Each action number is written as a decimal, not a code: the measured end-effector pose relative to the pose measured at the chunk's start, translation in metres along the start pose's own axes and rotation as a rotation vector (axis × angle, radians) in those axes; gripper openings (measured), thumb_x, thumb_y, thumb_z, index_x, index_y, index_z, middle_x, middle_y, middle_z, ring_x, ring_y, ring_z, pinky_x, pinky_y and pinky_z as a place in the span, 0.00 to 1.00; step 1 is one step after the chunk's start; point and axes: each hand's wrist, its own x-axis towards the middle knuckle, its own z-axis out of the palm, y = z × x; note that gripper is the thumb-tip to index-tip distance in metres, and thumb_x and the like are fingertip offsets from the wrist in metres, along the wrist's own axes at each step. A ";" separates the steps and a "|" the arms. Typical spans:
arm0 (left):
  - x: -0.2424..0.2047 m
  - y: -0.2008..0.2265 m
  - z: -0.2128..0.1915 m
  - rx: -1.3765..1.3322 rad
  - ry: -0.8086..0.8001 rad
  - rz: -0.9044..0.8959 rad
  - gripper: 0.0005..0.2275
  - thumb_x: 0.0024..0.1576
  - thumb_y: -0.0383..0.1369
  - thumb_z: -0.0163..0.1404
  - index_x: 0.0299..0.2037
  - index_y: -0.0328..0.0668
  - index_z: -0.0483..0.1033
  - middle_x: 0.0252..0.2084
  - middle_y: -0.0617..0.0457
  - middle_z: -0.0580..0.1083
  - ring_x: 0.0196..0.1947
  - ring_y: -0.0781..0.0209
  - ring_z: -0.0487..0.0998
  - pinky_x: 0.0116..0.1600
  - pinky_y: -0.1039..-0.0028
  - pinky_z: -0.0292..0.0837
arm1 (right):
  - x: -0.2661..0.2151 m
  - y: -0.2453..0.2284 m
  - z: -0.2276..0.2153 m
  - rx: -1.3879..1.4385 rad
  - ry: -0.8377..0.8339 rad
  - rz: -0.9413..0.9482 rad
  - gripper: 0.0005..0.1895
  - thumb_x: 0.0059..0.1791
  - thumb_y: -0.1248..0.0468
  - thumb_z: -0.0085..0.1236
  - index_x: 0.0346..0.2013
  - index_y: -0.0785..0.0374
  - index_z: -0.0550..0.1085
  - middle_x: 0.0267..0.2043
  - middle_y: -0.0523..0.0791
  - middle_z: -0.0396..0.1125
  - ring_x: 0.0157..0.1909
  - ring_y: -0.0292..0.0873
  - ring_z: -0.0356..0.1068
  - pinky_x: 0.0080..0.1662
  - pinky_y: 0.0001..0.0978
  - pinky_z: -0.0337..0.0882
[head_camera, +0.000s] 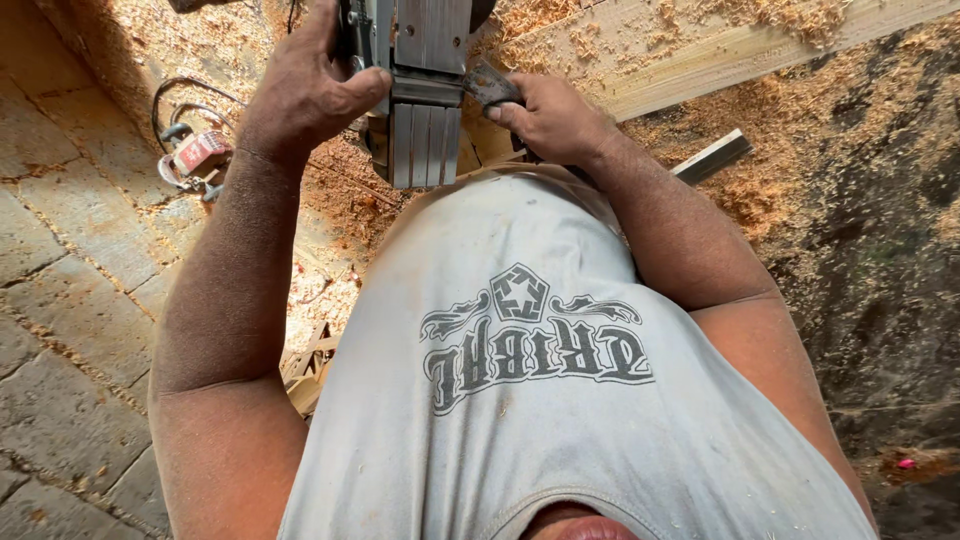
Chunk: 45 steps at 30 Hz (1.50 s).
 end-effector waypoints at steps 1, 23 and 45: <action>-0.001 -0.004 0.000 -0.040 -0.010 0.003 0.35 0.66 0.38 0.55 0.78 0.35 0.48 0.76 0.26 0.61 0.77 0.33 0.63 0.75 0.50 0.63 | -0.001 0.001 0.001 -0.079 0.036 -0.084 0.13 0.58 0.55 0.53 0.47 0.61 0.75 0.34 0.45 0.72 0.39 0.38 0.72 0.44 0.37 0.75; 0.001 -0.008 0.000 0.093 -0.058 -0.168 0.42 0.65 0.43 0.54 0.82 0.40 0.38 0.77 0.23 0.57 0.75 0.28 0.63 0.75 0.47 0.66 | 0.004 0.018 0.006 -0.200 0.085 -0.182 0.11 0.58 0.58 0.50 0.47 0.59 0.77 0.35 0.42 0.73 0.36 0.37 0.74 0.42 0.33 0.76; -0.008 -0.034 0.056 -0.196 0.332 0.016 0.28 0.72 0.43 0.35 0.79 0.41 0.45 0.79 0.36 0.56 0.80 0.44 0.61 0.82 0.62 0.58 | 0.008 0.004 0.000 -0.023 -0.096 0.109 0.16 0.58 0.51 0.50 0.49 0.58 0.75 0.34 0.46 0.72 0.39 0.40 0.74 0.47 0.38 0.77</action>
